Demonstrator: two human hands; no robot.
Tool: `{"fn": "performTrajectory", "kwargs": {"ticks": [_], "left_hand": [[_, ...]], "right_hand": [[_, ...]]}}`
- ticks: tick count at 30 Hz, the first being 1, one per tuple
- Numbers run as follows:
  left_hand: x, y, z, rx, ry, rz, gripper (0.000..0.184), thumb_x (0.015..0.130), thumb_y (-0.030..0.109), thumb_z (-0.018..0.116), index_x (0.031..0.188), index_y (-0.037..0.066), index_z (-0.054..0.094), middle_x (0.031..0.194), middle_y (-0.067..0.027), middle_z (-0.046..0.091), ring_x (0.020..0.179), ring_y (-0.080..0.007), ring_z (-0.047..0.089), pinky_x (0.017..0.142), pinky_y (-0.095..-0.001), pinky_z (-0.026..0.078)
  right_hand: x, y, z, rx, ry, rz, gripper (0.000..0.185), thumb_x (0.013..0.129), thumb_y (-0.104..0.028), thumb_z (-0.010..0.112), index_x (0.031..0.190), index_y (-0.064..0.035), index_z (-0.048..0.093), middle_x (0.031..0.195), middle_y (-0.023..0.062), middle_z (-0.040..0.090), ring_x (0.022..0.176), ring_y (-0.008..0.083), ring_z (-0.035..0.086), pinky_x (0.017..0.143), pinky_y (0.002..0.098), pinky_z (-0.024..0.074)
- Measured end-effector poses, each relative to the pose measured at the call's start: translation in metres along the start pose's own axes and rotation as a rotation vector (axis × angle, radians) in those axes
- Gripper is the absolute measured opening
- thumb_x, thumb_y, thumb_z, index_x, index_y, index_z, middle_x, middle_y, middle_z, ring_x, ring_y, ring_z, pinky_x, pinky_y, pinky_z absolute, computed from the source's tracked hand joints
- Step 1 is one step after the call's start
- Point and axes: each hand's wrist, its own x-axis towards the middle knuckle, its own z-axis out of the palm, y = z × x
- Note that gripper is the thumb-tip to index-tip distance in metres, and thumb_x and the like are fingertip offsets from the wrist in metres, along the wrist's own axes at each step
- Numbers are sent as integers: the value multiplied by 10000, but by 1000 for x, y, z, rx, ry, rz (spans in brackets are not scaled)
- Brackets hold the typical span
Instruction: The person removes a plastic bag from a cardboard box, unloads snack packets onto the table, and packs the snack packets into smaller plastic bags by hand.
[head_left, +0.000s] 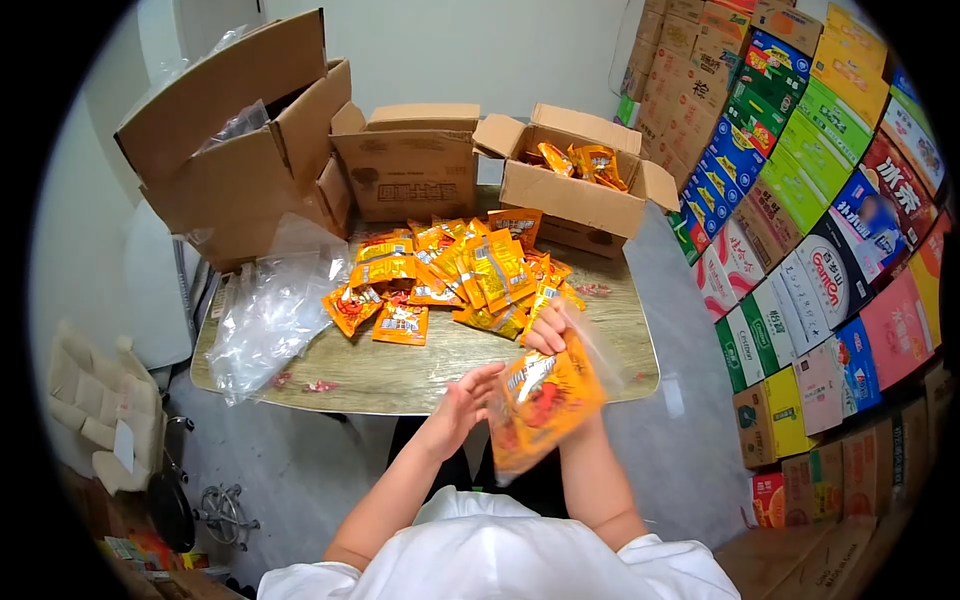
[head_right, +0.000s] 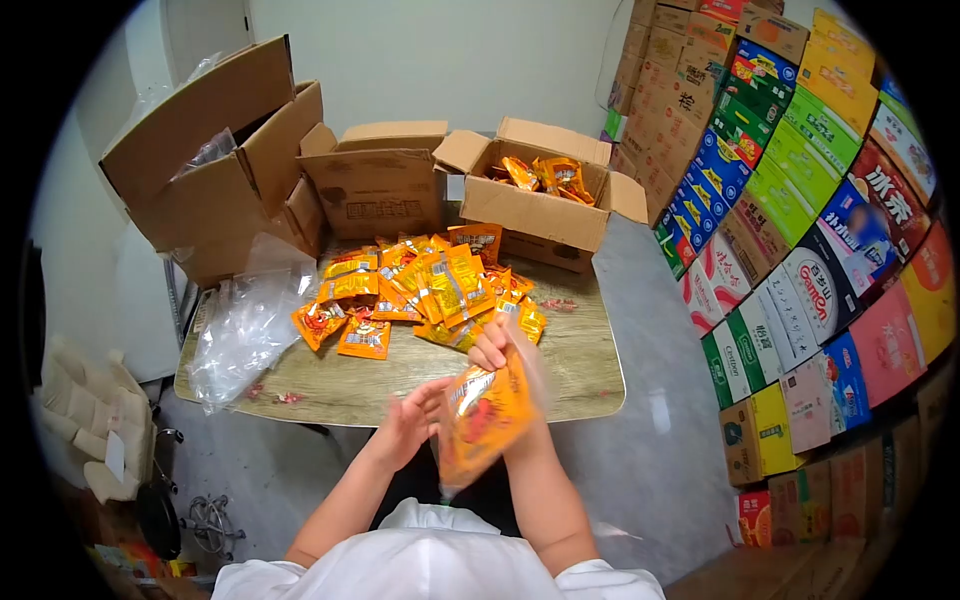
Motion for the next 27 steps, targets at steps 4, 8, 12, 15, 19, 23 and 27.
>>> {"fn": "performTrajectory", "kwargs": {"ticks": [4, 8, 12, 15, 19, 23, 27], "left_hand": [[3, 9, 8, 500, 94, -174, 471, 938, 278, 621, 1289, -20, 518, 1149, -42, 634, 1068, -116, 580, 939, -270, 445], [3, 1, -4, 124, 9, -309, 541, 850, 324, 727, 1234, -14, 553, 1168, -95, 653, 1092, -157, 614, 936, -328, 500], [4, 1, 6, 74, 32, -244, 452, 897, 200, 668, 1274, -5, 527, 1193, -88, 638, 1075, -151, 617, 928, -316, 499], [5, 1, 10, 161, 113, -137, 399, 920, 120, 629, 1283, -4, 519, 1189, -79, 637, 1047, -135, 620, 915, -303, 500], [13, 7, 12, 177, 345, 149, 371, 930, 104, 616, 1274, 6, 518, 1174, -69, 636, 1015, -124, 618, 906, -294, 497], [17, 5, 18, 371, 465, 329, 412, 937, 75, 593, 1318, 14, 447, 1158, -81, 626, 1009, -134, 622, 870, -298, 519], [22, -5, 23, 566, 398, 326, 510, 926, 50, 603, 1374, 37, 360, 1104, -64, 631, 951, -102, 617, 784, -259, 516]], "right_hand": [[12, 15, -46, 272, -192, 96, 238, 980, -161, 489, 1095, 47, 494, 808, 62, 454, 662, 146, 456, 642, 248, 399], [11, 17, -57, 316, -63, 116, 230, 972, -158, 506, 1096, 36, 506, 807, 45, 440, 695, 135, 450, 636, 251, 396], [2, 19, -47, -99, 394, 14, 202, 946, -137, 563, 1083, 11, 543, 943, 78, 560, 851, 184, 562, 770, 290, 493], [-15, 12, -53, -234, 235, 46, 423, 968, -364, 493, 1222, -28, 528, 1154, 120, 590, 1042, 247, 582, 912, 380, 497], [-31, 13, -31, -398, 420, 2, 640, 981, -565, 351, 1347, -52, 465, 1330, 142, 536, 1201, 278, 531, 999, 465, 450], [-44, 25, -24, -804, 284, -108, 497, 963, -270, 549, 1366, -21, 398, 1289, 123, 545, 1153, 218, 560, 982, 387, 464], [-42, 16, -23, -1140, 326, -194, 537, 856, 34, 653, 1331, -10, 406, 1200, 81, 572, 1073, 137, 579, 912, 290, 493]]}}
